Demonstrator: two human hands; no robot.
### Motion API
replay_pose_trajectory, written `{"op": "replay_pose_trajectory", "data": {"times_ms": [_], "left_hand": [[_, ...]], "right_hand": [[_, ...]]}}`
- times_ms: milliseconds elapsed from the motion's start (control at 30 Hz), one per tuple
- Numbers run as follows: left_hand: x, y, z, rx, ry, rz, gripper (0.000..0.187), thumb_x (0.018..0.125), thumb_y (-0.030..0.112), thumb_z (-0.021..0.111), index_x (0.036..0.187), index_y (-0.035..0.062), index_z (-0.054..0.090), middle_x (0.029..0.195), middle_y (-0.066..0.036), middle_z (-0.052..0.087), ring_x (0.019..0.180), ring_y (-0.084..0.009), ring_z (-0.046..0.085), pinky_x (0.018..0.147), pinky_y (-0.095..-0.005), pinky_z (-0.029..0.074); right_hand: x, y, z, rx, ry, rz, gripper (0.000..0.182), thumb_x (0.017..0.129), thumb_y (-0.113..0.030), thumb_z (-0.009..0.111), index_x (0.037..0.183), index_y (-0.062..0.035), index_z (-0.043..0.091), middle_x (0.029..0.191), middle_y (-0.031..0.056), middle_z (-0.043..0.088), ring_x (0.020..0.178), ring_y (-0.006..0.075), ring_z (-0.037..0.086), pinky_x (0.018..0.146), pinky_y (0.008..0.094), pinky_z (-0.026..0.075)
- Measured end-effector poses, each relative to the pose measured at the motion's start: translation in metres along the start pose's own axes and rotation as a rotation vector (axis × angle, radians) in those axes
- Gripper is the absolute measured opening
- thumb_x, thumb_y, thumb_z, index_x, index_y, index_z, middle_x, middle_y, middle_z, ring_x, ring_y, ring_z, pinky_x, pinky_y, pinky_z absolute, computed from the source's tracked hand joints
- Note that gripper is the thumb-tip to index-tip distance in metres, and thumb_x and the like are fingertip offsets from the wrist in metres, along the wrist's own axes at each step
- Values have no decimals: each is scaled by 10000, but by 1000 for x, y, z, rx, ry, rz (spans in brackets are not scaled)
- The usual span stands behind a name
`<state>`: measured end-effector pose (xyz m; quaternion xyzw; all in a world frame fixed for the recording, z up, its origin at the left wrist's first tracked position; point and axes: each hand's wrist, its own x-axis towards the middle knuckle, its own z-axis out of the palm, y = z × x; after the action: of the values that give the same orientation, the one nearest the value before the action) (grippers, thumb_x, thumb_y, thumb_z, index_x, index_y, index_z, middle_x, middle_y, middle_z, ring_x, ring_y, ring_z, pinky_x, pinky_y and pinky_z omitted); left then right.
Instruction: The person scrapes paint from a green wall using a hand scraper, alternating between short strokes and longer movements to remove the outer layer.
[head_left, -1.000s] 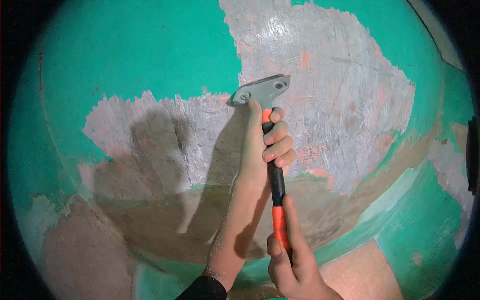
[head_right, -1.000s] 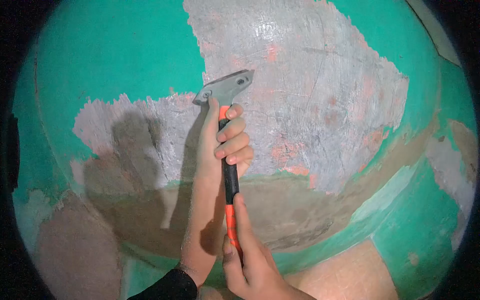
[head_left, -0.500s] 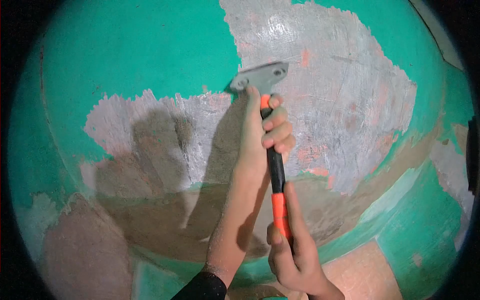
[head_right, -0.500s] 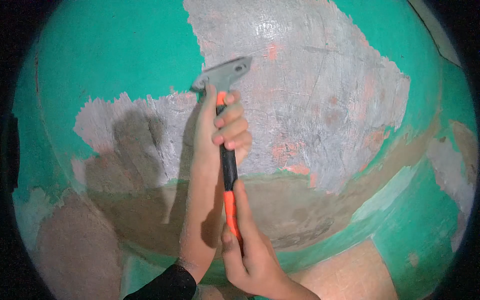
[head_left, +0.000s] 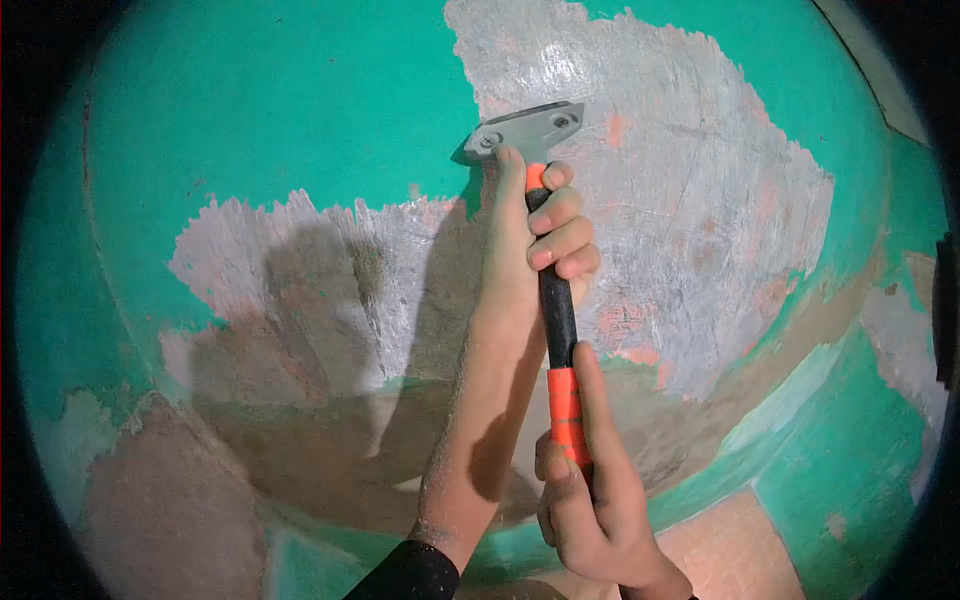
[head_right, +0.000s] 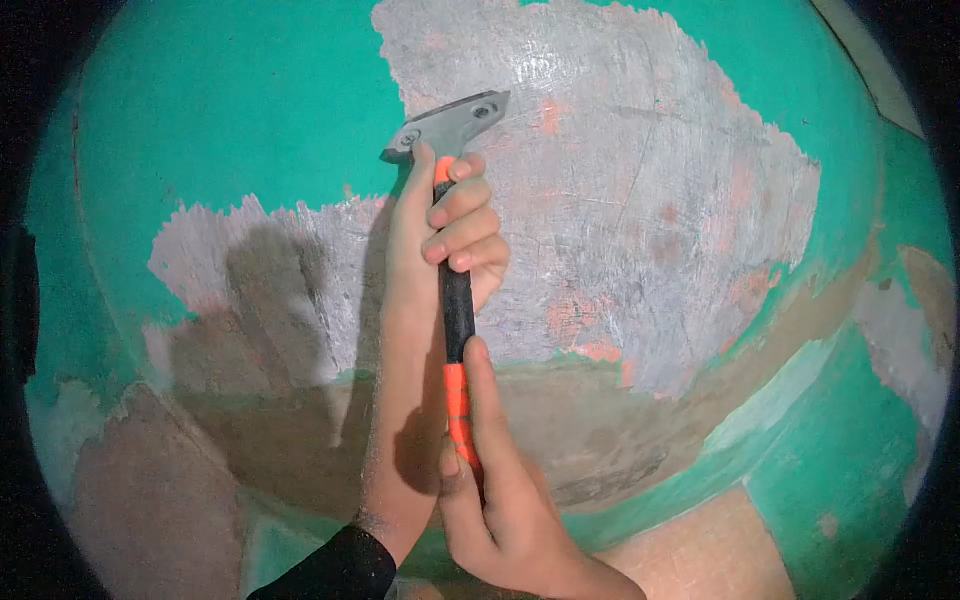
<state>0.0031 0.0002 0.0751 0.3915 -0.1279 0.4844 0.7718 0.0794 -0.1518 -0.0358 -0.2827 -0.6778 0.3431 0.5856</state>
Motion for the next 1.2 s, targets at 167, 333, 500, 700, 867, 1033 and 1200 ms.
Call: {"op": "replay_pose_trajectory", "data": {"times_ms": [167,333,500,700,867,1033,1200], "left_hand": [[-16,-14,-18,112,7,-11,461,911,614,407,843,158,431,539,95,267,358,-18,238,352,-190,260],[-4,-3,-1,112,59,38,473,909,630,389,823,166,425,527,89,251,347,-29,217,336,-206,260],[-43,-32,-47,90,94,-56,517,891,669,349,817,161,410,484,87,242,305,-33,217,284,-214,261],[-61,-35,-65,120,121,-55,539,884,691,314,822,162,396,470,88,233,292,-32,210,275,-207,262],[-68,-33,-74,125,90,-76,539,887,689,309,822,160,395,469,88,230,288,-27,194,277,-202,256],[-60,-17,-62,34,25,-130,532,889,688,303,830,165,383,475,87,227,299,-26,199,281,-200,254],[-59,-15,-59,34,51,-130,535,886,694,300,839,166,375,480,87,223,302,-30,196,283,-200,253]], "right_hand": [[-16,-4,0,54,16,144,648,948,-90,378,1481,-15,16,787,-14,437,517,25,377,478,161,342],[-5,-6,1,60,39,131,642,951,-94,382,1478,-6,26,769,-8,438,509,40,388,465,180,356],[-43,47,1,81,27,149,648,944,-99,412,1477,-6,54,760,19,455,505,58,406,453,196,370],[-60,84,13,365,165,190,620,940,-108,500,1451,37,181,837,34,505,692,86,458,647,213,402],[-75,105,34,300,256,186,623,927,-127,527,1426,78,214,920,76,532,746,90,472,686,216,414],[-62,96,51,99,301,63,649,941,-143,495,1455,29,137,657,8,470,508,58,410,458,204,311],[-50,77,52,-132,375,-27,505,976,-162,445,1416,43,307,736,-8,480,582,66,396,551,197,342]]}}
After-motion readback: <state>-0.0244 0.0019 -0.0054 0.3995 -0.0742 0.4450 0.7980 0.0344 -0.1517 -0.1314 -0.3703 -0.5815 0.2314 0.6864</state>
